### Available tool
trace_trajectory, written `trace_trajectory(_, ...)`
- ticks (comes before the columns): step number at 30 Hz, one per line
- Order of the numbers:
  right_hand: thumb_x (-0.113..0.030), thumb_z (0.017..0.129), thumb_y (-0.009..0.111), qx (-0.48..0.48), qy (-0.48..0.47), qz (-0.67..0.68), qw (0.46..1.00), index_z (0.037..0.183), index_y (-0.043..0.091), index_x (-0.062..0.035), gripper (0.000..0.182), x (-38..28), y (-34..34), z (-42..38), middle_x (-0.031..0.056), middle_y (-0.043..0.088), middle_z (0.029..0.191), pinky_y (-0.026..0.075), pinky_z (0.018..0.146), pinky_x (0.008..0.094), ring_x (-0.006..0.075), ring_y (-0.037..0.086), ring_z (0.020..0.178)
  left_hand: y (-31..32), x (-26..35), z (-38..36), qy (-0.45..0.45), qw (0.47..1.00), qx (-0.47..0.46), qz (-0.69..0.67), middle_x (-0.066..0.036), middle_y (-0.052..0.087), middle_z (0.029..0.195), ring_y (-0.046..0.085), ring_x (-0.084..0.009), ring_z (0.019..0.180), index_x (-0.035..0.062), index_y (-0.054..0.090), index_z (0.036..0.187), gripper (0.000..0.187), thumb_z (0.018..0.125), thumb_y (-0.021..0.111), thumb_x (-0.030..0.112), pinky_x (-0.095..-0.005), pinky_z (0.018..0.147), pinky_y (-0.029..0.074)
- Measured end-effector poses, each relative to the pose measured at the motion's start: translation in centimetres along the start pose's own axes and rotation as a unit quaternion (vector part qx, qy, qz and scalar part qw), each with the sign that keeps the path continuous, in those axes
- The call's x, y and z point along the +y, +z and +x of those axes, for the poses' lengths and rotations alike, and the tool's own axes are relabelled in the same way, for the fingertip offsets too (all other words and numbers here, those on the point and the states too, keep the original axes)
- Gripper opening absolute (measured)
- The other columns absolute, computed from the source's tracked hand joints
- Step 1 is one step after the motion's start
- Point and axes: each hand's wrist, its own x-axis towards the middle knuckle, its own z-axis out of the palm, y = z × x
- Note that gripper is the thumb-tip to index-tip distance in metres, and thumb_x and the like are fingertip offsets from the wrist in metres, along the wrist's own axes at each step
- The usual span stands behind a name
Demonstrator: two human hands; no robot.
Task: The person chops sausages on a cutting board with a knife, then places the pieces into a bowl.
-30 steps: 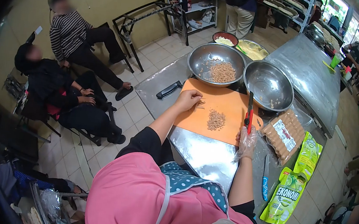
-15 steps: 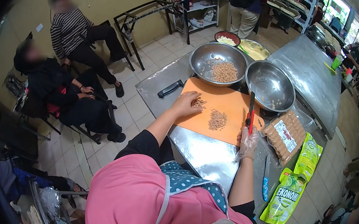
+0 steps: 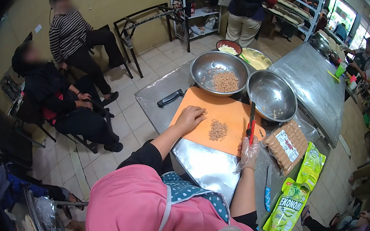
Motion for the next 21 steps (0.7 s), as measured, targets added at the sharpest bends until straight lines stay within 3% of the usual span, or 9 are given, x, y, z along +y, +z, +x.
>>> trace_trajectory(12, -0.013, 0.087, 0.053, 0.000, 0.003, -0.007, 1.000, 0.100, 0.049, -0.0068, 0.015, -0.3, 0.0, -0.2, -0.0018, 0.048, 0.058, 0.038, 0.044, 0.0216, 0.0061, 0.046, 0.048, 0.4, 0.8, -1.5, -0.002, 1.000, -0.003, -0.027, -0.009, 0.062, 0.091, 0.054, -0.0289, 0.087, 0.0062, 0.065, 0.097, 0.022, 0.077, 0.061, 0.013, -0.0372, 0.079, 0.044)
trace_trajectory(21, -0.013, 0.087, 0.054, -0.016, -0.010, 0.018, 1.000, 0.099, 0.048, -0.0077, 0.014, 0.2, -0.1, -0.1, -0.0021, 0.048, 0.060, 0.039, 0.044, 0.0209, 0.0057, 0.046, 0.049, 0.1, 2.0, -2.9, 0.009, 0.999, 0.018, -0.031, -0.011, 0.062, 0.094, 0.055, -0.0280, 0.090, 0.0050, 0.065, 0.097, 0.025, 0.077, 0.061, 0.018, -0.0385, 0.080, 0.043)
